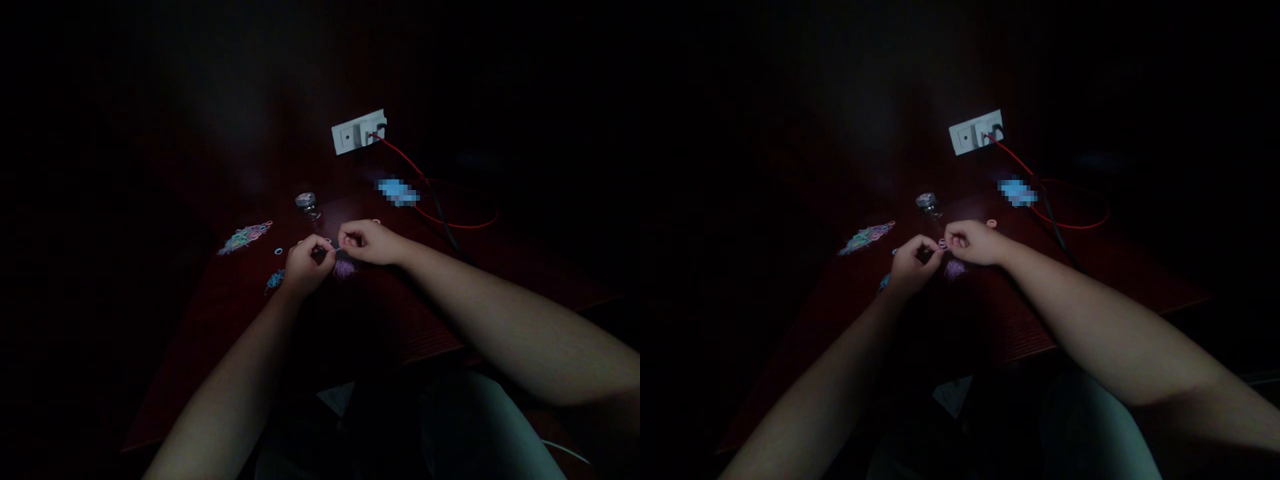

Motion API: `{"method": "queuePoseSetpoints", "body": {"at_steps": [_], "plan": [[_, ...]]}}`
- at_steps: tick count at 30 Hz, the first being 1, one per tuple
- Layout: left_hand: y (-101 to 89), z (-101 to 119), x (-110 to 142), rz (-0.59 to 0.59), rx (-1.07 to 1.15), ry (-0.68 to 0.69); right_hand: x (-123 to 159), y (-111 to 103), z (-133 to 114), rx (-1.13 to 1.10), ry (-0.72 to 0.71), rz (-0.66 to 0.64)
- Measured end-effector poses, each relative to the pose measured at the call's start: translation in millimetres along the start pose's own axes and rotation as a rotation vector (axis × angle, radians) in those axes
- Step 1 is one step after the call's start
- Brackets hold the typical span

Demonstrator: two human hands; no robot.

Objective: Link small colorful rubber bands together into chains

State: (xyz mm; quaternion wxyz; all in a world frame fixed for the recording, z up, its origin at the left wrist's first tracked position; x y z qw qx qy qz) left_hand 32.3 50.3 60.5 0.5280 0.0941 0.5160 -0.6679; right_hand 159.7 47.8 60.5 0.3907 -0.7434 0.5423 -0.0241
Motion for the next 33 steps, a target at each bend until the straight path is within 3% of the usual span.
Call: {"method": "queuePoseSetpoints", "body": {"at_steps": [10, 21, 26, 33], "plan": [[10.9, -4, 2, -0.088, 0.106, 0.01, 0, -1, 5, 0.076, 0.022, -0.049], [7.4, -9, 3, -0.019, 0.096, -0.017, 0, 0, 10, 0.06, 0.055, -0.091], [13.5, -13, 4, -0.099, 0.088, -0.038, 2, -3, 5, 0.169, 0.065, -0.087], [18.8, -10, 4, -0.23, 0.033, -0.047, 2, 1, 6, 0.151, 0.067, -0.107]]}}
Point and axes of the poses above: each hand's wrist, its own x-axis away from the middle knuckle, its own y-axis out of the palm, z = x × y, the point moved 8 cm from there along -x, towards the middle knuckle, and after that the axes turned 5 degrees about y, right-handed, at the moved point
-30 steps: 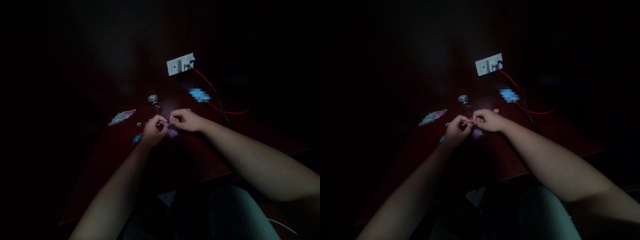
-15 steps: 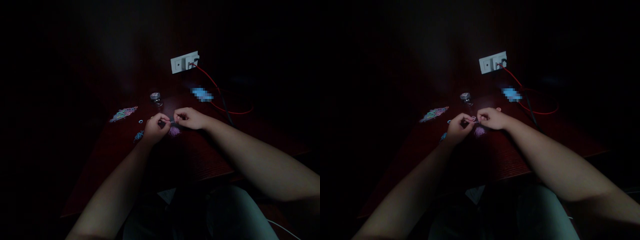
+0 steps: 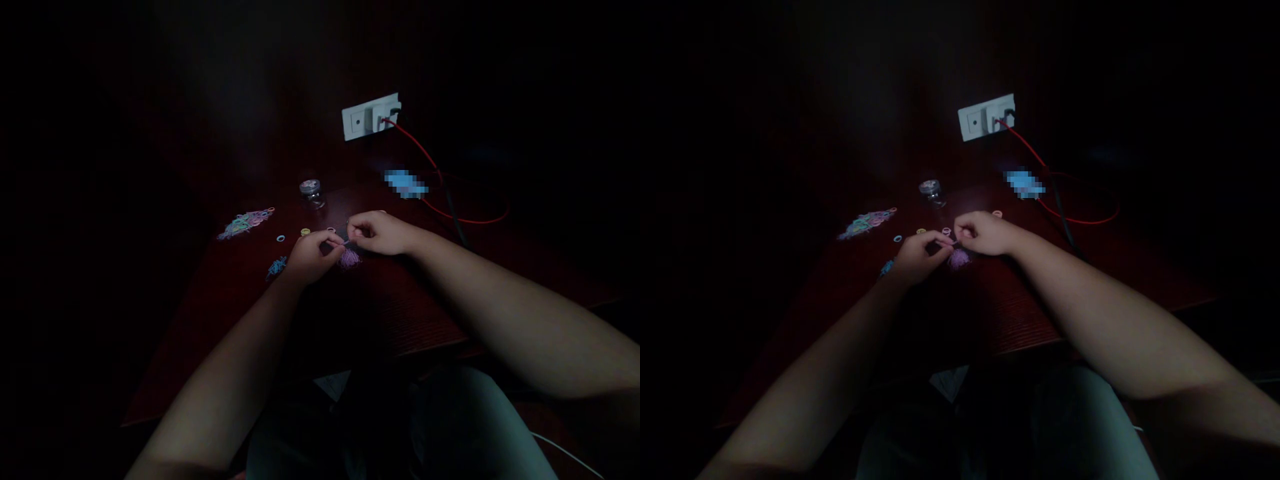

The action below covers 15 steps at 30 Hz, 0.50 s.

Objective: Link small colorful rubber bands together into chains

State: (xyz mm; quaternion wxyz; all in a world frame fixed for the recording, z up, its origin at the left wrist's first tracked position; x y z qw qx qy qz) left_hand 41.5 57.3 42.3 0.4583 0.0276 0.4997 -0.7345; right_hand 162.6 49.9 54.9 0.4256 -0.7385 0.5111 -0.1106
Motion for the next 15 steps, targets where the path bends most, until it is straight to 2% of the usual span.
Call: {"method": "queuePoseSetpoints", "body": {"at_steps": [5, 7, 10, 12, 15], "plan": [[-0.6, -1, 1, -0.011, -0.026, -0.039, -2, -6, 8, 0.02, -0.04, 0.01], [-1.1, 0, 1, -0.016, -0.025, -0.042, -2, -21, 16, 0.054, -0.015, 0.101], [-1.4, 2, 1, -0.031, -0.025, -0.033, 0, -50, 28, 0.074, 0.072, 0.323], [-1.6, 3, 1, -0.039, -0.026, -0.026, 2, -58, 32, 0.071, 0.112, 0.396], [-1.0, 4, 0, -0.048, -0.021, -0.035, -1, -48, 29, 0.062, 0.092, 0.339]]}}
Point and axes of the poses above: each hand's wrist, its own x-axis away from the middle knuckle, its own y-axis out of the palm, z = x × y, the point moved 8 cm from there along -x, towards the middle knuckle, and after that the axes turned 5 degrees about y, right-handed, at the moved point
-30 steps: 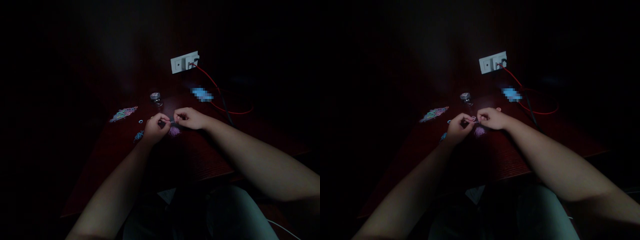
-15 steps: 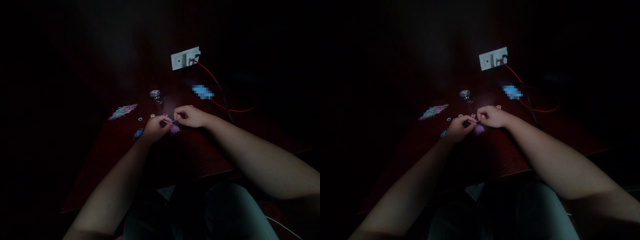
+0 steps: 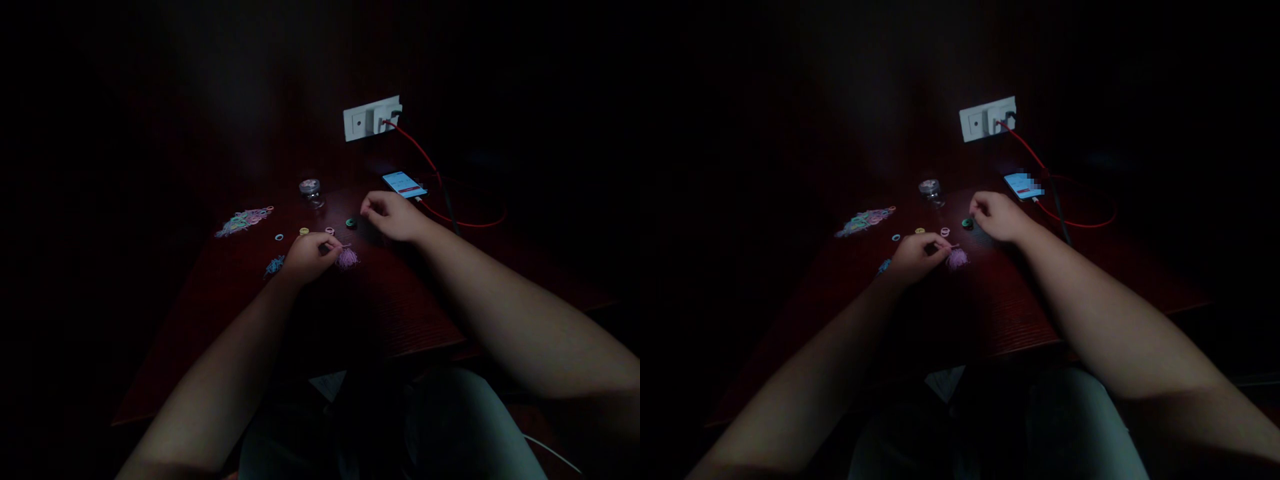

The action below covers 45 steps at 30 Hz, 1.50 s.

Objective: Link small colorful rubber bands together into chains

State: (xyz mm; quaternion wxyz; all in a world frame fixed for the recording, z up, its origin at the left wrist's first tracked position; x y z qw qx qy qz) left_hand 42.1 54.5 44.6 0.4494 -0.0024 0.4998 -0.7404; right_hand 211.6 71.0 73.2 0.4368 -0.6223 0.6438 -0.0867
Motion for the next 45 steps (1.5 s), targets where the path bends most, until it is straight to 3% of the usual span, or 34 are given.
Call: {"method": "queuePoseSetpoints", "body": {"at_steps": [7, 14, 29, 37, 45], "plan": [[3.3, -5, 0, 0.006, 0.034, 0.0, 7, 25, -13, -0.108, -0.064, -0.129], [5.7, -5, -1, 0.002, 0.045, 0.042, 18, 50, -20, -0.125, -0.081, -0.376], [0.4, -5, -1, 0.001, -0.004, 0.003, 18, 48, -20, -0.142, -0.097, -0.354], [-5.8, -6, 0, 0.067, -0.02, 0.012, 15, 48, -12, -0.107, -0.102, -0.315], [-7.1, 4, 0, 0.088, -0.034, 0.099, 18, 47, -22, -0.143, -0.072, -0.335]]}}
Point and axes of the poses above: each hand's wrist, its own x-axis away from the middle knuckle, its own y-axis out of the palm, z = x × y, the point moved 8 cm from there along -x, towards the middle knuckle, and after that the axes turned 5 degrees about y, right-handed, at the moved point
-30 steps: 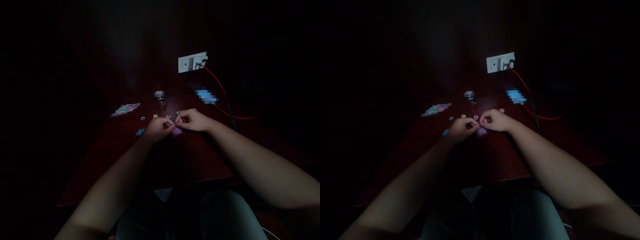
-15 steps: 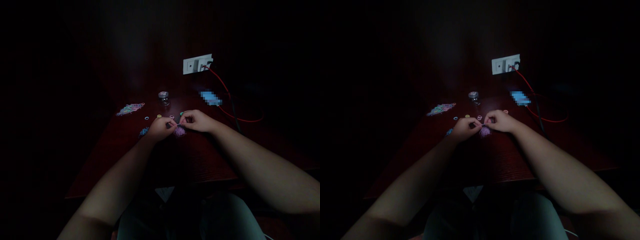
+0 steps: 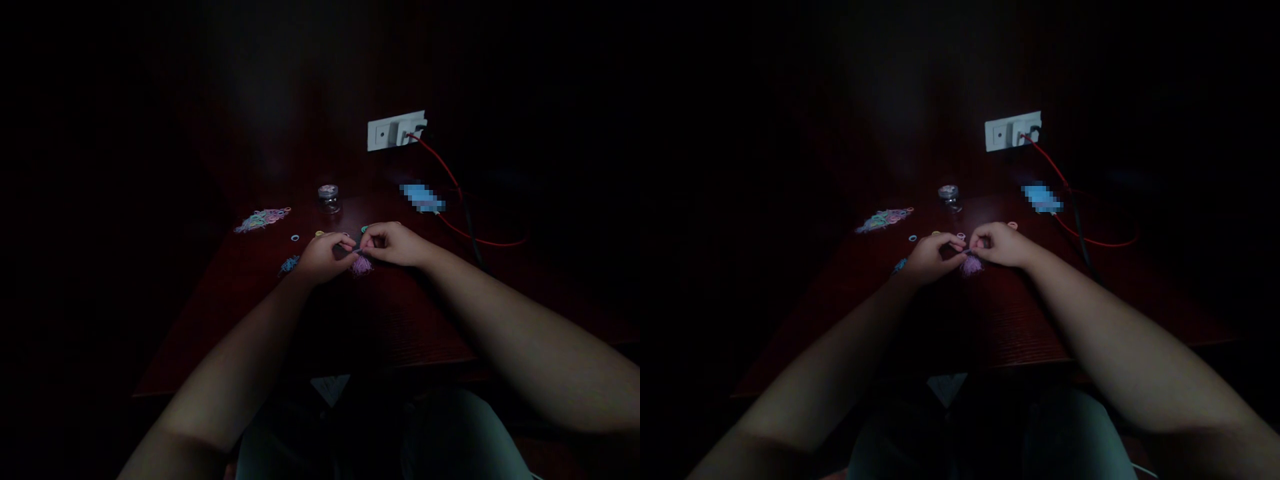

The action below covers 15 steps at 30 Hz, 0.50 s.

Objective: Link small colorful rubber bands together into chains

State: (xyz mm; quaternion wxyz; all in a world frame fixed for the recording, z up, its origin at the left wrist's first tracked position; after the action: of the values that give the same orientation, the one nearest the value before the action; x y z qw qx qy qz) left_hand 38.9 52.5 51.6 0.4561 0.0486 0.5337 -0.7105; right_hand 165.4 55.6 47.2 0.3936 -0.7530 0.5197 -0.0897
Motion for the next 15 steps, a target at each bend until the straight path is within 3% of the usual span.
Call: {"method": "queuePoseSetpoints", "body": {"at_steps": [15], "plan": [[2.5, -1.9, -1.1, -0.026, -0.035, 0.017, -0.7, 2.2, 0.9, -0.037, -0.016, -0.01]]}}
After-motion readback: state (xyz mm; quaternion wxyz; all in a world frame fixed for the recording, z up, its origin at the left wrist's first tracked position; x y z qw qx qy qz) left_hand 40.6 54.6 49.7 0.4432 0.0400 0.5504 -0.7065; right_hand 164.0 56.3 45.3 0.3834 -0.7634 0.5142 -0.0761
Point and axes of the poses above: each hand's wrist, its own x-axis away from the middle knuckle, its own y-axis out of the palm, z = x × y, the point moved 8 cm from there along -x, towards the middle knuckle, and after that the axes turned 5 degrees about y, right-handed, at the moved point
